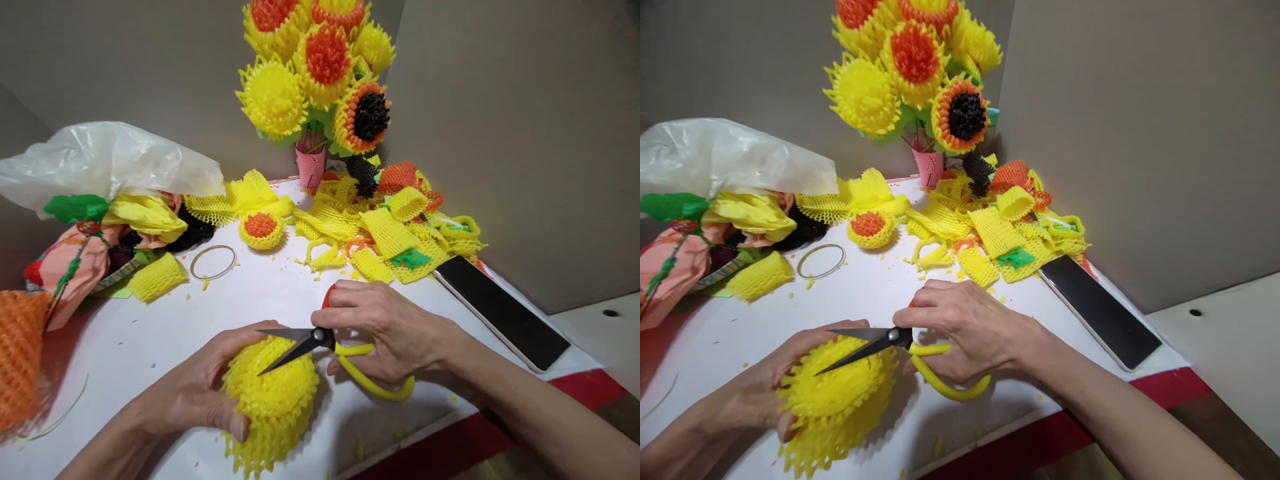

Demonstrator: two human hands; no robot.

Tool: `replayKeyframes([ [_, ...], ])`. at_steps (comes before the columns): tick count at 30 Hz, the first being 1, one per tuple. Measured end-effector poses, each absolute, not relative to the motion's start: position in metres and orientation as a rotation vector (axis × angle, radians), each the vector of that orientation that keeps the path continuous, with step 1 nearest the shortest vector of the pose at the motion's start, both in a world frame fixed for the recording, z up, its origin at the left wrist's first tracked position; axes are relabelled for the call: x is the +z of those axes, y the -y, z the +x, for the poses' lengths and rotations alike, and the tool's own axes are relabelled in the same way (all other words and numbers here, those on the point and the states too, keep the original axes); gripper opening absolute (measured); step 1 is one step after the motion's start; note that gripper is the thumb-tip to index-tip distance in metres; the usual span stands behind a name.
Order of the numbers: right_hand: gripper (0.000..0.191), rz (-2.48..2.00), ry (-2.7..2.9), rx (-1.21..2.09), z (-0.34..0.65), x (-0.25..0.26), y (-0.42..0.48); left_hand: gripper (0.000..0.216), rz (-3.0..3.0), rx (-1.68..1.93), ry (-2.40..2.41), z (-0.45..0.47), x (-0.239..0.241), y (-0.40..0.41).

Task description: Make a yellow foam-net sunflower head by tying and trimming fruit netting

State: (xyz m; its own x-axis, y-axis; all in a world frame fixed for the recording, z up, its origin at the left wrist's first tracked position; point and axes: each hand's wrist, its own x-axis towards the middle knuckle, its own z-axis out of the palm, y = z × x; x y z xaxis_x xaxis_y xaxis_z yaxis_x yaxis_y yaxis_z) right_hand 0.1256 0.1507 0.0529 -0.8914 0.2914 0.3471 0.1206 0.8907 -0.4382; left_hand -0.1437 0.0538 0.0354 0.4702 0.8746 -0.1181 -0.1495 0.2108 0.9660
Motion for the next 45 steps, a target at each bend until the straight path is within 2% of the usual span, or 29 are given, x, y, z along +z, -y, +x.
replayKeyframes([
  [5,0.021,-0.230,2.608,0.563,0.127,0.047,-0.155,0.065,0.966,0.723,-0.597,-0.140,0.033,-0.055],
  [14,0.024,-0.189,2.582,0.543,0.129,0.044,-0.154,0.057,0.908,0.687,-0.632,-0.134,0.042,-0.053],
  [21,0.024,-0.162,2.577,0.493,0.129,0.046,-0.152,0.058,0.917,0.628,-0.684,-0.134,0.044,-0.054],
  [45,0.021,-0.220,2.622,0.399,0.128,0.036,-0.152,0.059,0.797,0.687,-0.563,-0.133,0.028,-0.058],
])
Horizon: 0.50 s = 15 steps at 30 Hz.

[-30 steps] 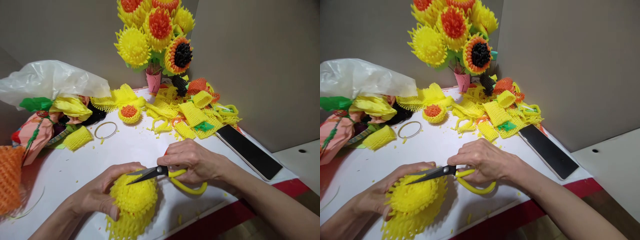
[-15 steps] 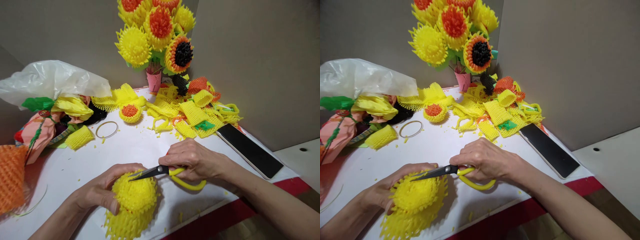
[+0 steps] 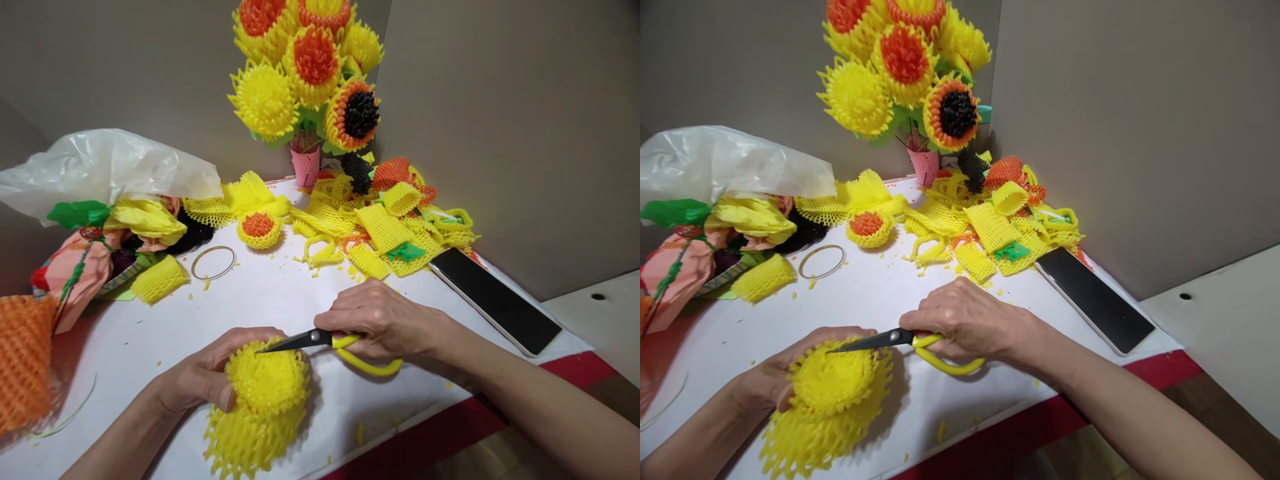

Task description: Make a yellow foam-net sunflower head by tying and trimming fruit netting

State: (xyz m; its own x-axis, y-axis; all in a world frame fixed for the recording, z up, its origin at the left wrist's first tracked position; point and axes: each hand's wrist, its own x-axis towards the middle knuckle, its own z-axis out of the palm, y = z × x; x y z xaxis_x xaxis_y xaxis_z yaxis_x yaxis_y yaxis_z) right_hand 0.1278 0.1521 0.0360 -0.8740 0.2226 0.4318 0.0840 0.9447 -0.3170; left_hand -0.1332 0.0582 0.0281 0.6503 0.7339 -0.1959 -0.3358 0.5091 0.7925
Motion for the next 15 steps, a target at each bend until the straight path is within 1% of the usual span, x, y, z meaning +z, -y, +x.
replayKeyframes([
  [11,0.022,-0.245,2.628,0.367,0.1280,0.0369,-0.1521,0.057,0.886,0.669,-0.712,-0.1374,0.0322,-0.0605],
  [15,0.021,-0.278,2.586,0.387,0.1261,0.0364,-0.1535,0.068,0.938,0.750,-0.793,-0.1330,0.0348,-0.0624],
])
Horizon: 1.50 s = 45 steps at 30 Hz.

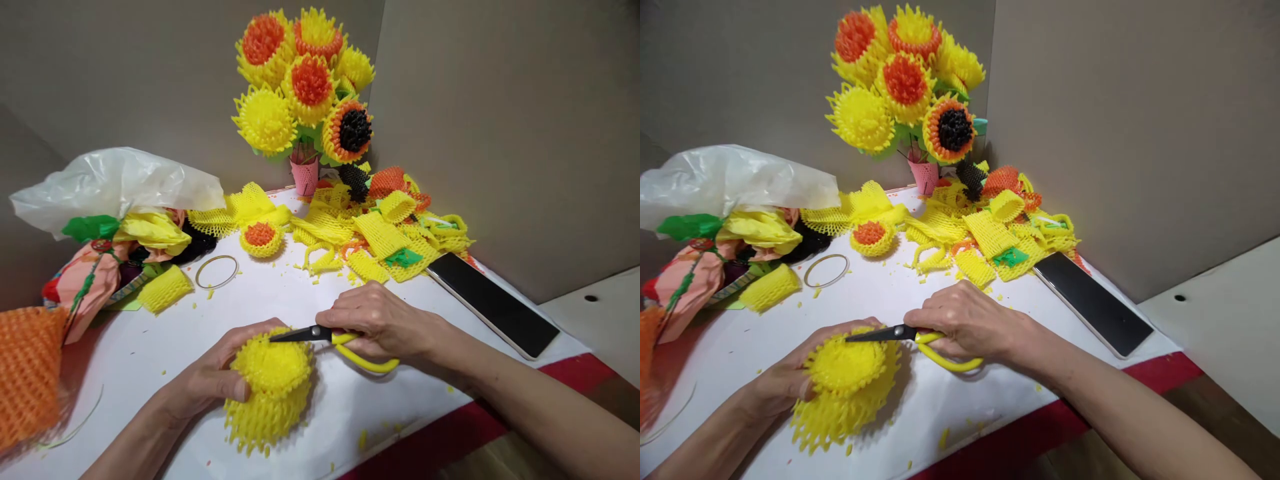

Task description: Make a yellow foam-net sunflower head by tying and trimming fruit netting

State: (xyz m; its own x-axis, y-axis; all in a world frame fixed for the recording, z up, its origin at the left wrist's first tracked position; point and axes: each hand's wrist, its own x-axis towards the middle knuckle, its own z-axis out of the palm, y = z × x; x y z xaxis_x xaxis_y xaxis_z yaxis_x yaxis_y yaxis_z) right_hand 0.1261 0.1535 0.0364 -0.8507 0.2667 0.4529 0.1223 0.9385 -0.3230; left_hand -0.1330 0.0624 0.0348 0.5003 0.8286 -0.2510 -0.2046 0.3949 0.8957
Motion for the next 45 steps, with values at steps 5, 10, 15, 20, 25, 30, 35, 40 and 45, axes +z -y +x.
replayKeyframes([
  [5,0.017,-0.493,2.390,0.556,0.122,0.034,-0.157,0.069,1.045,0.962,-0.964,-0.128,0.035,-0.063],
  [10,0.022,-0.683,2.361,0.641,0.120,0.038,-0.154,0.069,1.264,1.087,-1.407,-0.121,0.043,-0.061],
  [15,0.033,-0.684,2.375,0.640,0.117,0.043,-0.145,0.072,1.340,1.126,-1.446,-0.118,0.044,-0.058],
  [20,0.034,-0.709,2.386,0.621,0.116,0.043,-0.143,0.067,1.258,1.227,-1.274,-0.115,0.038,-0.053],
  [25,0.033,-0.669,2.381,0.606,0.118,0.042,-0.143,0.061,1.236,1.255,-1.416,-0.117,0.032,-0.055],
  [30,0.036,-0.561,2.365,0.478,0.119,0.040,-0.144,0.073,1.096,1.269,-1.399,-0.117,0.038,-0.059],
  [35,0.027,-0.571,2.439,0.242,0.123,0.042,-0.144,0.067,0.881,1.283,-1.270,-0.105,0.051,-0.057],
  [40,0.026,-0.549,2.498,0.123,0.122,0.043,-0.146,0.069,0.796,1.229,-1.216,-0.105,0.052,-0.055],
  [45,0.031,-0.540,2.543,0.137,0.121,0.041,-0.146,0.057,0.822,1.211,-1.155,-0.104,0.048,-0.054],
])
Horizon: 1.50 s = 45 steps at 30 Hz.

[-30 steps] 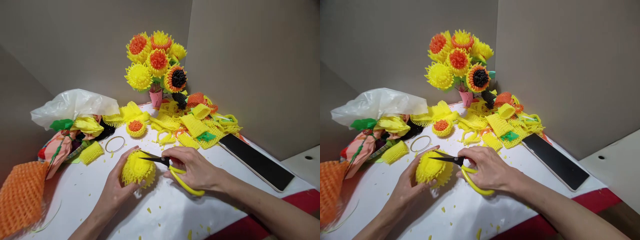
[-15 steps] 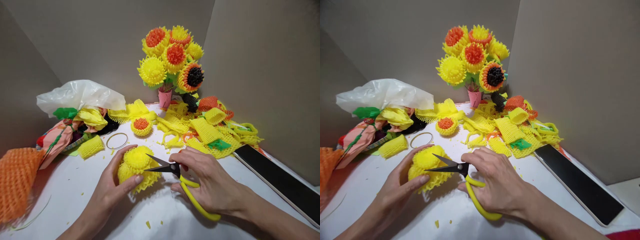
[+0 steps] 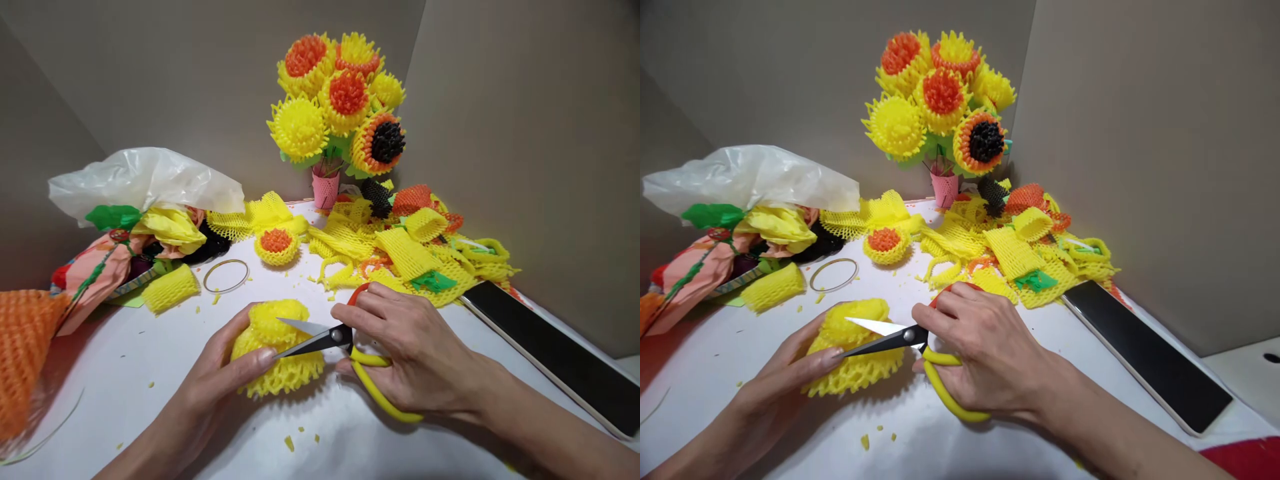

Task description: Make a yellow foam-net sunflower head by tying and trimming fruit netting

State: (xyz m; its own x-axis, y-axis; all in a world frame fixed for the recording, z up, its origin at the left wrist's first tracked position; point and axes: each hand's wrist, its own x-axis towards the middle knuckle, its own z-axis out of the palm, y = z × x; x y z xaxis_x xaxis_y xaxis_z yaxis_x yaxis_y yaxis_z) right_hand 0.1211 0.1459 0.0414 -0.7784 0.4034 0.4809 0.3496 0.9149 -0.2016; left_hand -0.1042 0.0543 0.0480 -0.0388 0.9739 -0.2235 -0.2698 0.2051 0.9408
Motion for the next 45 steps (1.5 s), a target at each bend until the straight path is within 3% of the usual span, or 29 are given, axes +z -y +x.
replayKeyframes([
  [19,0.020,-0.514,2.606,0.206,0.1233,0.0383,-0.1455,0.061,1.211,1.065,-1.470,-0.1047,0.0453,-0.0534],
  [45,0.019,-0.458,2.625,0.273,0.1258,0.0394,-0.1428,0.044,1.425,0.991,-1.634,-0.1127,0.0377,-0.0573],
])
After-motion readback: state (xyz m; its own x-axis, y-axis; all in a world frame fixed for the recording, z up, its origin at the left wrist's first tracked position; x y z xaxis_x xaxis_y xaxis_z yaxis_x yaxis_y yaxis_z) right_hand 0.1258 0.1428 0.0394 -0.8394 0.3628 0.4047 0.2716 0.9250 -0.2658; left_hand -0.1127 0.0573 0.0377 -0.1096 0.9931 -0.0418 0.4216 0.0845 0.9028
